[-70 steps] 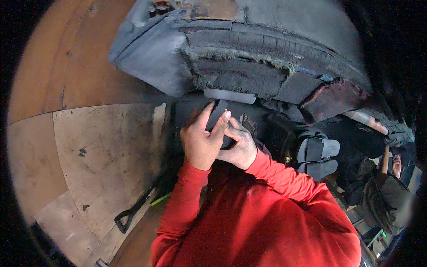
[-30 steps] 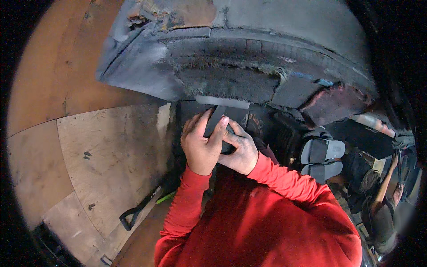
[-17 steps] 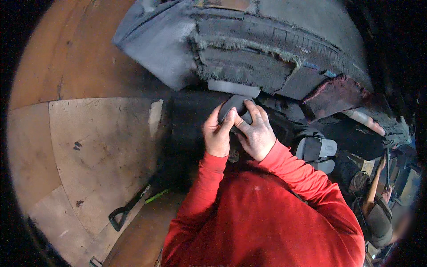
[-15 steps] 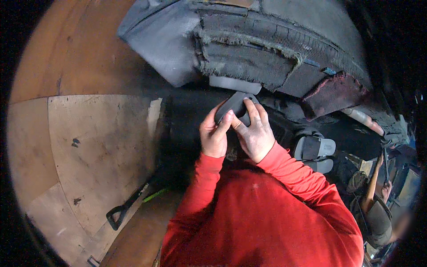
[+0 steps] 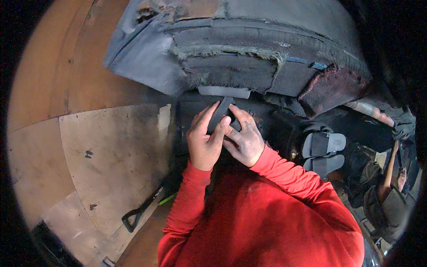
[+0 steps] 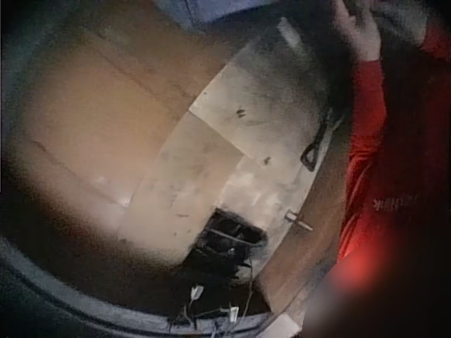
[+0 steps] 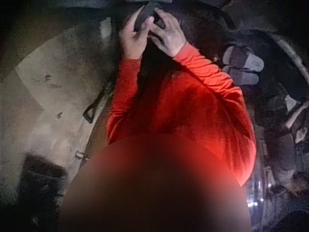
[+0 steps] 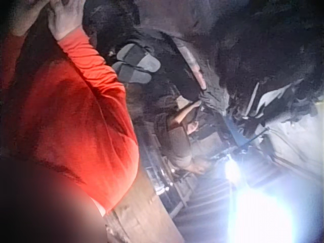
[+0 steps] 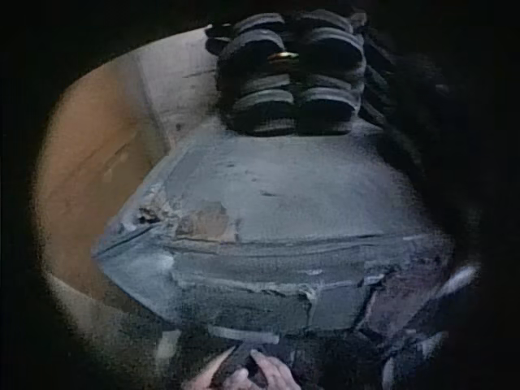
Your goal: The person repeatedly picks up a pair of grey flip-flops, aligns the straps with the soles, and presses them together to assemble the footwear. The person handles the slippers one at a time, turning them over and pressing the components together before placing them back on a pile.
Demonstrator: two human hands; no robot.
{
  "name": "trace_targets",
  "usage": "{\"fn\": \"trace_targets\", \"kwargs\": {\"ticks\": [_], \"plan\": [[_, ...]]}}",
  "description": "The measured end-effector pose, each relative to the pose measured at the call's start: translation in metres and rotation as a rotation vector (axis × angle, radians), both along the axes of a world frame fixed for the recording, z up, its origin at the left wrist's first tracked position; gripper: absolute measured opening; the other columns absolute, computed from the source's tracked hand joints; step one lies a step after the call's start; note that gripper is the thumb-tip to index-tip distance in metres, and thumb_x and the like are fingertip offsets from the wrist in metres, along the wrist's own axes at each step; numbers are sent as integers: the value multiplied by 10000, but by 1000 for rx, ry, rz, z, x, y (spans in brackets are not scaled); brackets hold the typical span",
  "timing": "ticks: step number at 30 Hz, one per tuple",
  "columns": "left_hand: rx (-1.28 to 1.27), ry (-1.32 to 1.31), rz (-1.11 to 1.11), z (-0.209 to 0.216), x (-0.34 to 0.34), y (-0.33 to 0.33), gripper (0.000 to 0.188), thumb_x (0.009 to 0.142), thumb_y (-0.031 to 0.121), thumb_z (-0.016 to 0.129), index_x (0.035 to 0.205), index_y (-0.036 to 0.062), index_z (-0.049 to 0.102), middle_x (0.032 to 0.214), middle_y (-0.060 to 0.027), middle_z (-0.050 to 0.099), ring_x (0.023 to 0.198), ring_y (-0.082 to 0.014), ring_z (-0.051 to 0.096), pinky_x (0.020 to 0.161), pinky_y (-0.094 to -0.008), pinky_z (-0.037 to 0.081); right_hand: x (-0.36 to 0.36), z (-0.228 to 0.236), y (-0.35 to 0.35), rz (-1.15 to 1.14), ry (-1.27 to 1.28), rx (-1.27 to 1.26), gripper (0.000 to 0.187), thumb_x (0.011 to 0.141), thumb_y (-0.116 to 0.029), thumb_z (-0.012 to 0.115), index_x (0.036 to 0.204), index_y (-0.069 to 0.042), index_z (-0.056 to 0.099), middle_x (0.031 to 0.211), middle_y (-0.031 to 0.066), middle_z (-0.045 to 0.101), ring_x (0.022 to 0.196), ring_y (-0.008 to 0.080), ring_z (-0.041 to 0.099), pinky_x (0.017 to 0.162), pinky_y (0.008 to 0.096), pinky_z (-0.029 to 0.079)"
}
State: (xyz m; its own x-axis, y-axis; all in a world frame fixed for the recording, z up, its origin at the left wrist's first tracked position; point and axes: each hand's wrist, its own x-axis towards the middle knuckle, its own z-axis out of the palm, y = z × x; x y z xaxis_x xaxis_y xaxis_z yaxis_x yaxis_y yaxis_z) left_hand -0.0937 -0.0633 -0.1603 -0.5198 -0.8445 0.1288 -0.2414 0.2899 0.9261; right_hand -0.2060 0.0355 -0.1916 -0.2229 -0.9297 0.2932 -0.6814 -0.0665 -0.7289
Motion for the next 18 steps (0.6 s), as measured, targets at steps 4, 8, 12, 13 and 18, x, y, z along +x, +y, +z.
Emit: {"fn": "trace_targets", "kwargs": {"ticks": [4, 8, 12, 13, 18], "plan": [[282, -73, 0, -16, -24, -5, 387, 932, 258, 670, 1164, -50, 641, 1043, -182, 704, 924, -226, 680, 824, -343, 516, -18, -5, 2, 6, -57, 215, 803, 659, -120, 786, 1411, -187, 513, 1418, 285, 396, 1217, 495, 460, 1021, 492, 438], [400, 182, 63, -12, -18, 11, 392, 955, 197, 648, 1249, -58, 602, 1181, -132, 666, 1045, -177, 621, 919, -313, 482, -25, -3, 5, 12, 290, 158, 551, 806, -213, 655, 1341, -317, 580, 1437, 221, 413, 1234, 462, 456, 959, 493, 482], [492, 320, 73, 19, 31, 40, 597, 915, 211, 717, 1391, -55, 473, 1333, -126, 563, 1161, -189, 563, 1012, -305, 430, 1, 34, 12, -47, 474, -94, 475, 831, -271, 571, 1274, -441, 605, 1407, 133, 456, 1206, 403, 472, 844, 476, 527], [482, 242, 22, 29, 50, 46, 726, 856, 231, 777, 1423, -50, 422, 1356, -132, 539, 1188, -199, 549, 1025, -312, 425, 7, 50, 15, -44, 450, -131, 493, 822, -256, 578, 1263, -476, 595, 1351, 103, 483, 1166, 388, 484, 823, 496, 528], [116, -27, -132, 19, 77, 70, 790, 861, 146, 755, 1481, -43, 303, 1358, -171, 525, 1221, -242, 548, 1019, -360, 453, -8, 155, 32, -115, 34, -49, 886, 633, -245, 803, 1449, -181, 464, 1340, 234, 422, 1082, 422, 508, 902, 435, 508]]}}
